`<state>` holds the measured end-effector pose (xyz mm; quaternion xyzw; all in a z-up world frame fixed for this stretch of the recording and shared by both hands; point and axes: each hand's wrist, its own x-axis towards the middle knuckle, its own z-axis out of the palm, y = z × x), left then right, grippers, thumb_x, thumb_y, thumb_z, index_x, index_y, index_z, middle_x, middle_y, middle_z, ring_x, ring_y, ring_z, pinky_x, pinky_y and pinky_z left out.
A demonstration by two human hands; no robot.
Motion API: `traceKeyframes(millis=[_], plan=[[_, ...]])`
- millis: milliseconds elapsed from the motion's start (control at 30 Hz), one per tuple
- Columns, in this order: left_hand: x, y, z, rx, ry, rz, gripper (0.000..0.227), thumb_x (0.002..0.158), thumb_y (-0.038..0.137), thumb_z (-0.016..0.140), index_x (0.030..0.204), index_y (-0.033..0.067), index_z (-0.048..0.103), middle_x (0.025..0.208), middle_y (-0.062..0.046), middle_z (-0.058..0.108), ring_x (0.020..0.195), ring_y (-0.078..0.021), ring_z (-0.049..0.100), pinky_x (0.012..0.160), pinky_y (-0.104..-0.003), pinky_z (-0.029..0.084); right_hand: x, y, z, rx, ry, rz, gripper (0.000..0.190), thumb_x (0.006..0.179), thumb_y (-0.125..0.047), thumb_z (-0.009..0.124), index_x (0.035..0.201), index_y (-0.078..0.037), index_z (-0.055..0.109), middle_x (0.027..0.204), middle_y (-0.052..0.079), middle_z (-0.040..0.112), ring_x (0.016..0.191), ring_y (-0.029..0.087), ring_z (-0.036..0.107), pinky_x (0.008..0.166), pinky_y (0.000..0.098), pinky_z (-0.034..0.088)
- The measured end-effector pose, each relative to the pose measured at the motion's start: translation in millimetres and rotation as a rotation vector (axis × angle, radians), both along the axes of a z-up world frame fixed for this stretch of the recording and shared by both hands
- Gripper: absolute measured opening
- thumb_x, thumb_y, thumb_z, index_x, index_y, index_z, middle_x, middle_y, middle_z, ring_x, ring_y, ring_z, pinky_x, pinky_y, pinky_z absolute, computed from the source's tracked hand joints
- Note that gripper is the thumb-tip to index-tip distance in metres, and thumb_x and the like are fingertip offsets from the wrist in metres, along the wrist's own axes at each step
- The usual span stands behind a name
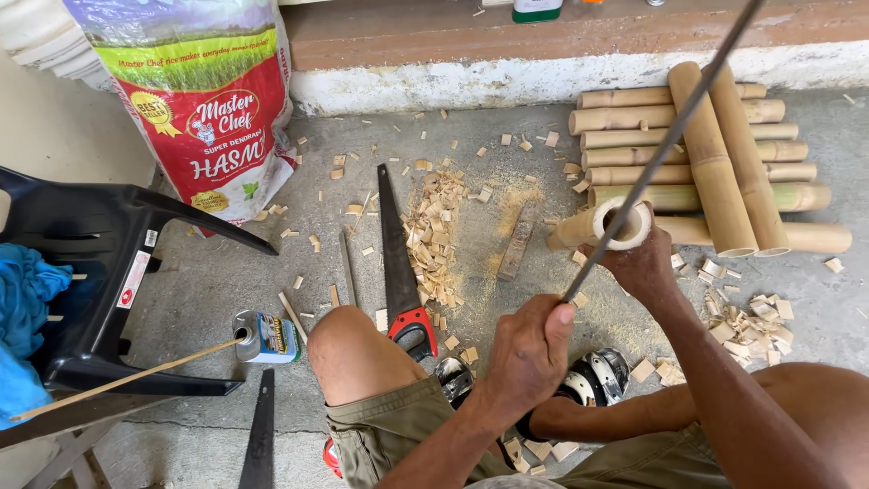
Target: Cutting and shaping bamboo poles using various hand tools including a machete and hacksaw.
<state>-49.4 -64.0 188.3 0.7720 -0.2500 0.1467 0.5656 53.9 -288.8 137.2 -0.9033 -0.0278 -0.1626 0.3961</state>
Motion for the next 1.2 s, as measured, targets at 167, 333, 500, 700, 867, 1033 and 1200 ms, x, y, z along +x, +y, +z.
traceKeyframes(millis=[167, 333, 500, 700, 867, 1033, 1200], plan=[[9.0, 4.4, -37.0, 0.280, 0.399, 0.015, 0.060, 0.115, 0.038, 0.032, 0.082, -0.0009, 0.063, 0.059, -0.016, 0.057, 0.046, -0.0286, 0.055, 0.044, -0.042, 0.044, 0.8, 0.3, -0.9, 0.010, 0.042, 0.006, 0.067, 0.070, -0.024, 0.094, 0.122, -0.002, 0.057, 0.110, 0.012, 0.075, 0.100, 0.021, 0.073, 0.087, 0.0351, 0.060], [-3.7, 8.2, -6.5, 0.104, 0.292, 0.007, 0.055, 0.115, 0.038, 0.035, 0.090, -0.0032, 0.063, 0.066, -0.018, 0.059, 0.054, -0.0318, 0.060, 0.049, -0.044, 0.046, 1.3, 0.1, 1.4, 0.040, 0.062, -0.013, 0.067, 0.070, -0.024, 0.095, 0.121, -0.002, 0.056, 0.108, 0.012, 0.075, 0.096, 0.021, 0.073, 0.082, 0.0356, 0.060], [-6.4, 4.1, 34.3, -0.026, 0.142, -0.003, 0.053, 0.115, 0.038, 0.037, 0.097, -0.0047, 0.062, 0.077, -0.020, 0.064, 0.061, -0.0335, 0.065, 0.052, -0.044, 0.051, 0.7, -3.9, -8.0, 0.061, -0.006, 0.005, 0.068, 0.069, -0.023, 0.096, 0.119, 0.000, 0.056, 0.108, 0.013, 0.074, 0.096, 0.023, 0.072, 0.083, 0.0364, 0.059], [9.7, -0.7, -34.2, 0.149, 0.182, 0.012, 0.054, 0.117, 0.036, 0.036, 0.092, -0.0028, 0.063, 0.074, -0.020, 0.064, 0.061, -0.0357, 0.065, 0.054, -0.043, 0.052, -3.0, -0.3, 2.4, 0.033, -0.006, 0.038, 0.067, 0.070, -0.023, 0.095, 0.121, -0.001, 0.058, 0.110, 0.012, 0.074, 0.099, 0.021, 0.073, 0.083, 0.0354, 0.060], [0.3, 0.8, -33.9, 0.088, 0.319, 0.003, 0.053, 0.114, 0.037, 0.039, 0.091, -0.0037, 0.063, 0.066, -0.020, 0.061, 0.056, -0.0361, 0.064, 0.054, -0.045, 0.049, -4.5, -1.2, 5.9, -0.008, 0.045, -0.007, 0.067, 0.069, -0.024, 0.095, 0.120, -0.001, 0.057, 0.105, 0.013, 0.075, 0.093, 0.022, 0.073, 0.080, 0.0367, 0.059], [1.5, -0.3, -21.1, 0.063, 0.226, 0.026, 0.051, 0.115, 0.035, 0.040, 0.089, -0.0035, 0.061, 0.069, -0.019, 0.061, 0.058, -0.0354, 0.063, 0.054, -0.045, 0.049, -2.2, -2.6, 2.5, 0.036, 0.013, 0.020, 0.065, 0.071, -0.025, 0.094, 0.120, -0.002, 0.057, 0.106, 0.012, 0.075, 0.095, 0.021, 0.074, 0.082, 0.0358, 0.059], [-1.0, 0.3, 9.3, 0.027, 0.145, 0.012, 0.048, 0.116, 0.033, 0.040, 0.093, -0.0035, 0.062, 0.074, -0.018, 0.062, 0.060, -0.0333, 0.064, 0.054, -0.043, 0.050, -1.4, -3.5, -2.2, 0.005, -0.021, 0.011, 0.068, 0.069, -0.025, 0.096, 0.119, -0.001, 0.057, 0.109, 0.013, 0.074, 0.097, 0.022, 0.073, 0.083, 0.0364, 0.059]])
